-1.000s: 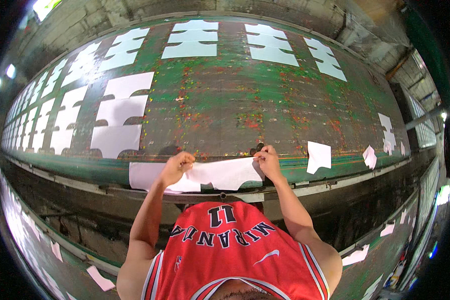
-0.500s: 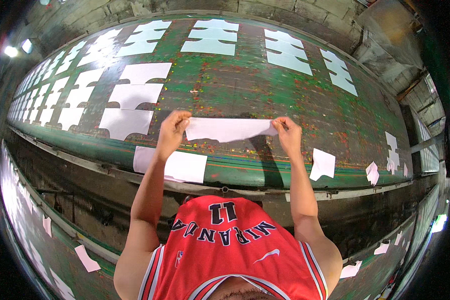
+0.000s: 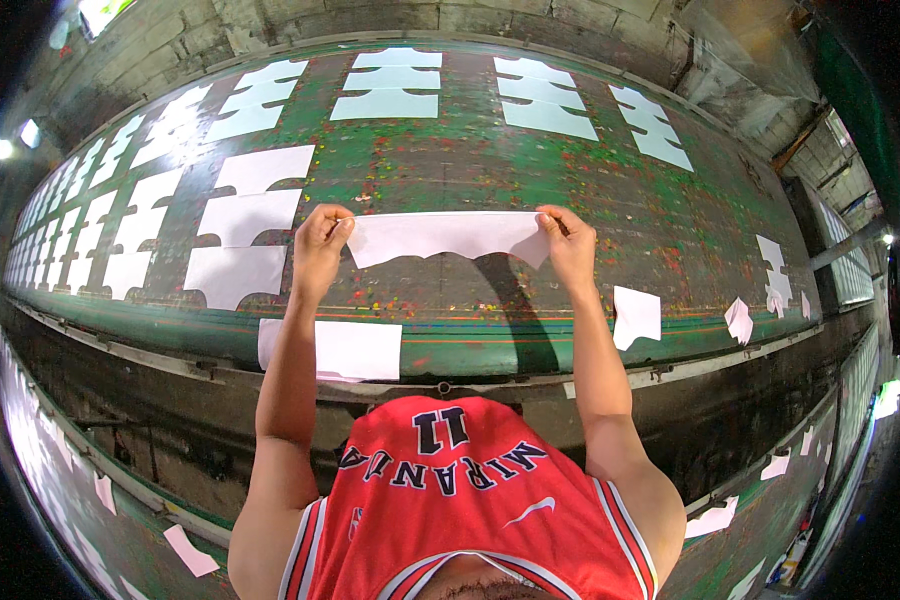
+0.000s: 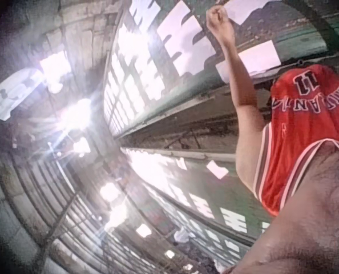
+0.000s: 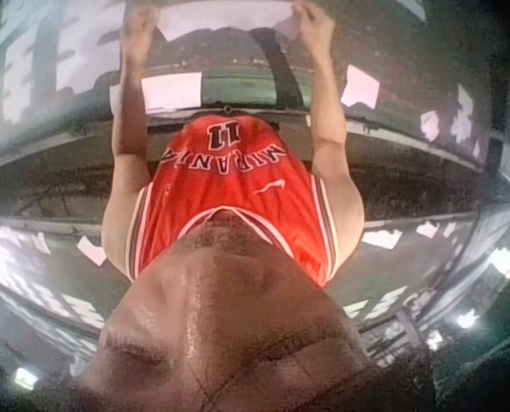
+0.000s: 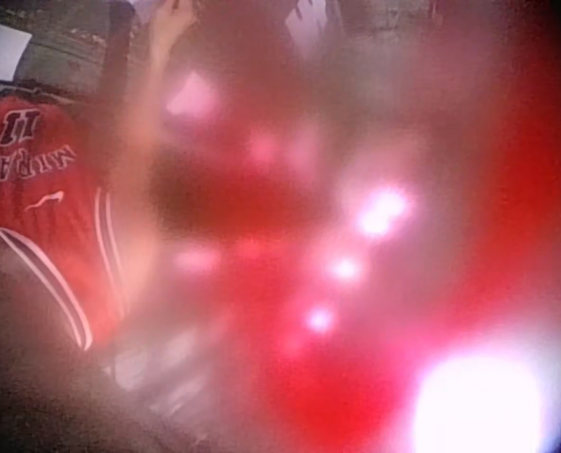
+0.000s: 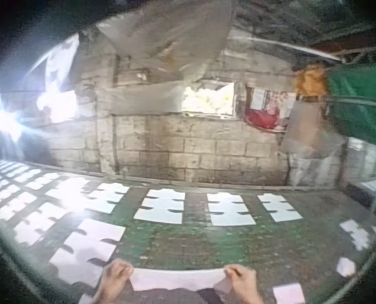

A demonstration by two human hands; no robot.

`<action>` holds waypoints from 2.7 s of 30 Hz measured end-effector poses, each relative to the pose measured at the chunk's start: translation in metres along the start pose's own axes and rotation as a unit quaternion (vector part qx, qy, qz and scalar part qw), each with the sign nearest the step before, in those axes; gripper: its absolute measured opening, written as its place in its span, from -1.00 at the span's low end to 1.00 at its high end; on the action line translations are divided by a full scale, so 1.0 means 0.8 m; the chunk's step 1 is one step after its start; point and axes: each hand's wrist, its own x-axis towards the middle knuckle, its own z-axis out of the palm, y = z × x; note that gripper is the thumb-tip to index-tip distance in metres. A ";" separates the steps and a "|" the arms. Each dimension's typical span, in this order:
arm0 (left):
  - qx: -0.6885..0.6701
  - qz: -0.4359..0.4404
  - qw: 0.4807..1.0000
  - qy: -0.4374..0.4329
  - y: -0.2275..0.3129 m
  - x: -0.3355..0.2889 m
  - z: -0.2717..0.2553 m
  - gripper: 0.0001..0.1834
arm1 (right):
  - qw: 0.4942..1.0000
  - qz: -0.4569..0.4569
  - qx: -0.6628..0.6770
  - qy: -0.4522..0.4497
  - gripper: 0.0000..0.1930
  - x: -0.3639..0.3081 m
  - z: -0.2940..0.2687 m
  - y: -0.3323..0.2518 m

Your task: The person places white paper cutouts with curved notches onto a moving conveyor belt. They pick up each cutout, align it with existing pieces, and press it down to secure it in place.

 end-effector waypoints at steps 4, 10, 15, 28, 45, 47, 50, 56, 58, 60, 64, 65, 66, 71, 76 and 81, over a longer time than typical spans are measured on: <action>0.052 0.027 0.998 0.028 0.001 0.005 0.006 -0.90 | 0.999 0.005 0.038 0.007 -0.85 -0.005 0.003 0.009; 0.061 0.068 0.994 0.063 -0.015 0.000 0.013 -0.87 | 0.994 0.081 0.077 -0.009 -0.84 -0.030 0.008 0.023; 0.046 0.065 0.995 0.067 -0.052 -0.024 0.017 -0.85 | 0.990 0.093 0.102 -0.001 -0.80 -0.065 0.015 0.049; 0.206 -0.001 0.979 0.003 -0.201 -0.023 0.050 -0.80 | 0.990 0.109 -0.073 -0.043 -0.75 -0.075 0.076 0.159; 0.253 0.000 0.967 -0.014 -0.225 0.006 0.059 -0.81 | 0.982 0.129 -0.129 -0.047 -0.71 -0.053 0.090 0.196; 0.249 -0.009 0.968 -0.008 -0.224 0.007 0.060 -0.79 | 0.985 0.111 -0.123 -0.041 -0.76 -0.052 0.091 0.198; 0.262 -0.010 0.965 -0.004 -0.224 0.008 0.061 -0.78 | 0.985 0.115 -0.121 -0.034 -0.76 -0.052 0.093 0.200; 0.262 -0.044 0.964 -0.007 -0.219 0.009 0.066 -0.78 | 0.982 0.123 -0.137 -0.048 -0.75 -0.049 0.092 0.203; 0.337 0.055 0.940 -0.006 -0.215 0.002 0.070 -0.76 | 0.982 0.117 -0.140 -0.047 -0.75 -0.047 0.092 0.204; 0.361 0.099 0.925 -0.063 -0.210 -0.011 0.080 -0.71 | 0.981 0.122 -0.141 -0.049 -0.75 -0.047 0.091 0.204; 0.377 0.154 0.899 -0.163 -0.200 -0.052 0.109 -0.51 | 0.982 0.123 -0.136 -0.045 -0.75 -0.044 0.094 0.202; 0.398 0.187 0.885 -0.154 -0.199 -0.060 0.114 -0.45 | 0.982 0.122 -0.137 -0.046 -0.74 -0.044 0.094 0.202; 0.427 0.172 0.874 -0.156 -0.198 -0.063 0.115 -0.40 | 0.978 0.139 -0.145 -0.048 -0.74 -0.042 0.094 0.201; 0.506 0.072 0.845 -0.157 -0.201 -0.068 0.136 -0.19 | 0.975 0.131 -0.172 -0.043 -0.76 -0.045 0.094 0.200; 0.553 0.024 0.824 -0.125 -0.186 -0.071 0.211 -0.13 | 0.979 0.106 -0.171 -0.035 -0.76 -0.040 0.096 0.199; 0.491 0.029 0.835 -0.247 -0.139 -0.073 0.326 -0.14 | 0.976 0.129 -0.171 -0.028 -0.75 -0.029 0.086 0.191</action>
